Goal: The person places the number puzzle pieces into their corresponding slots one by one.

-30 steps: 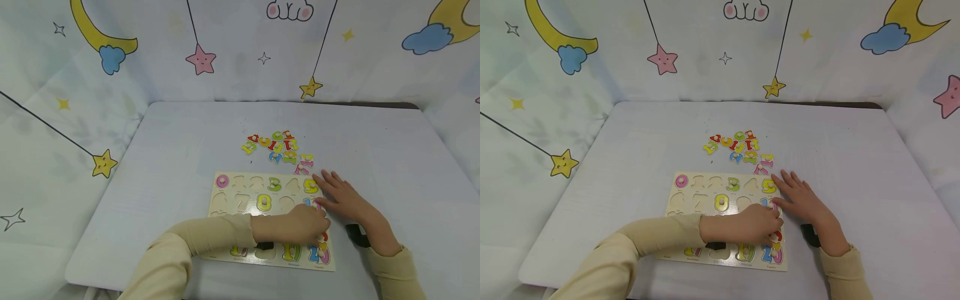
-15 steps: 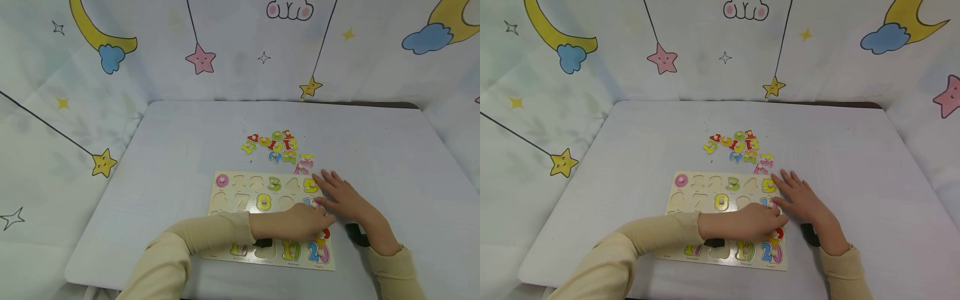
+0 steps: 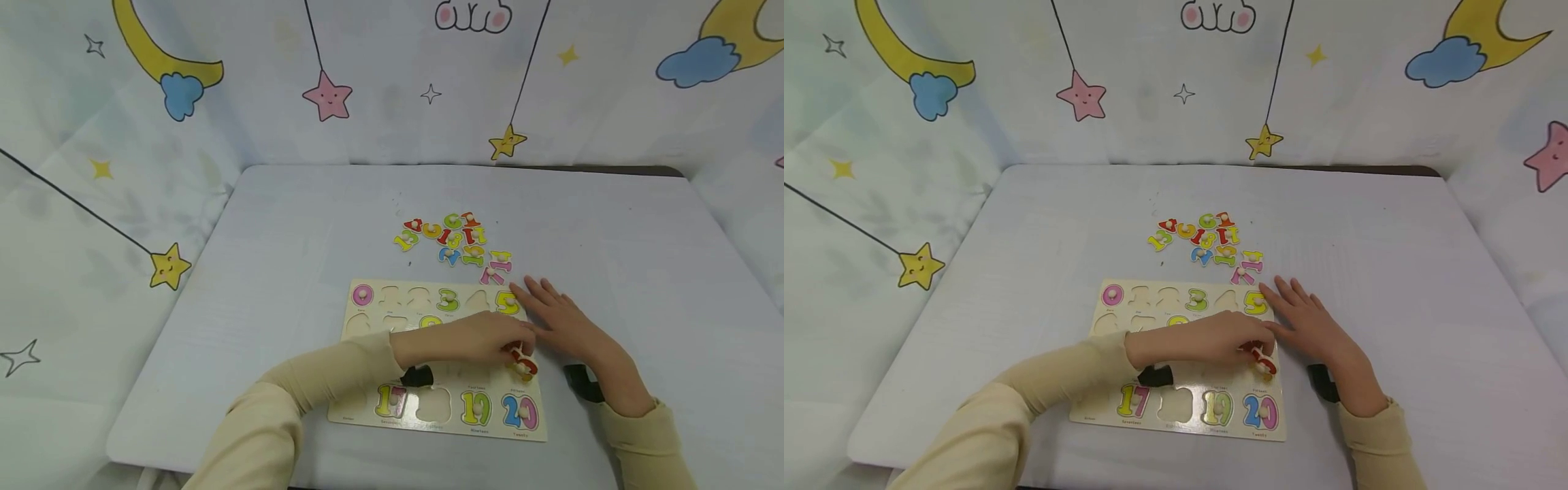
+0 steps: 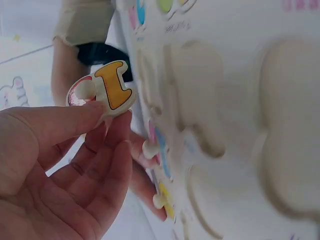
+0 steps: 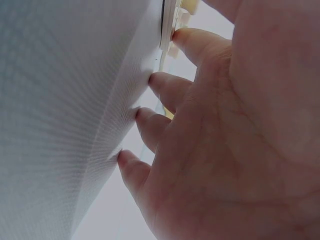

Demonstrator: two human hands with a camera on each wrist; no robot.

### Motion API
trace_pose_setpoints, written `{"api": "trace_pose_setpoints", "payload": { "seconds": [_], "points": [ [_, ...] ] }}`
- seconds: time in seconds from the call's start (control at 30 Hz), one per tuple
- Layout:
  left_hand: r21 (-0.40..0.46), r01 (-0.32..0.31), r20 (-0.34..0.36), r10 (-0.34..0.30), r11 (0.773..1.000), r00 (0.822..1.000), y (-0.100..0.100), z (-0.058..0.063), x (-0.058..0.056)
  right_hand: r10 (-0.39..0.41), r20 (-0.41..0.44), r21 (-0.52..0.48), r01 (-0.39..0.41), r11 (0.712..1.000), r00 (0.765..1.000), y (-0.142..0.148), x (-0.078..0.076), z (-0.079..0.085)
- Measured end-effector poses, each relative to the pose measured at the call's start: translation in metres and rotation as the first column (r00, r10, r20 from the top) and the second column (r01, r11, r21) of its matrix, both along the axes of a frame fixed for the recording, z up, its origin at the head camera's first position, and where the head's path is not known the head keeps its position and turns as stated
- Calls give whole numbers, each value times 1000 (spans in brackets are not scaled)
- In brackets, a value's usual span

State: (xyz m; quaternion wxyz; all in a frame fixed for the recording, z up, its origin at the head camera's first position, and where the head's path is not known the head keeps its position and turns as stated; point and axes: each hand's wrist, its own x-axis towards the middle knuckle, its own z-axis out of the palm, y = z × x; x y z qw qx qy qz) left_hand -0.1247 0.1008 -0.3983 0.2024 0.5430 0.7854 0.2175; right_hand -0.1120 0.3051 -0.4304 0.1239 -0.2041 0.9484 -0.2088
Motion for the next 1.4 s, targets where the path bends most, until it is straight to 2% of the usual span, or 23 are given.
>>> {"api": "trace_pose_setpoints", "payload": {
  "seconds": [0.13,0.23,0.47,0.63,0.77,0.87,0.97,1.13,1.2,1.3,1.33,1.4],
  "points": [
    [40,-5,29,4,999,1000,-1,5,-8,3,3,6,-3,1000,1000,1,0,0],
    [51,-25,75,21,998,997,-2,7,-10,4,5,0,-4,1000,1000,1,-1,-1],
    [28,-67,180,61,997,982,3,-3,-12,-5,-9,16,6,1000,1000,-1,0,0],
    [14,-90,205,85,996,975,5,-12,-13,-12,-13,30,13,999,1000,-2,-1,0],
    [-22,-93,180,95,995,979,7,-17,-10,-14,-6,27,14,1000,1000,-2,0,0],
    [-66,-89,122,97,994,988,7,-18,-6,-15,3,22,15,1000,1000,-1,0,1],
    [-109,-91,22,94,990,995,7,-18,0,-18,8,17,18,1000,1000,-2,0,1],
    [-139,-94,-149,73,986,986,5,-15,10,-22,6,12,21,1000,1000,-2,0,1],
    [-161,-87,-201,53,983,978,5,-13,14,-25,6,11,25,1000,1000,-2,0,0],
    [-223,-33,-293,-34,974,956,6,-11,21,-28,5,4,28,1000,1000,-1,-1,0],
    [-246,-7,-325,-76,969,943,7,-11,23,-27,3,1,27,1000,1000,-1,-1,0],
    [-294,49,-390,-167,955,905,8,-10,28,-25,-3,0,25,1000,1000,-1,0,0]
  ]
}}
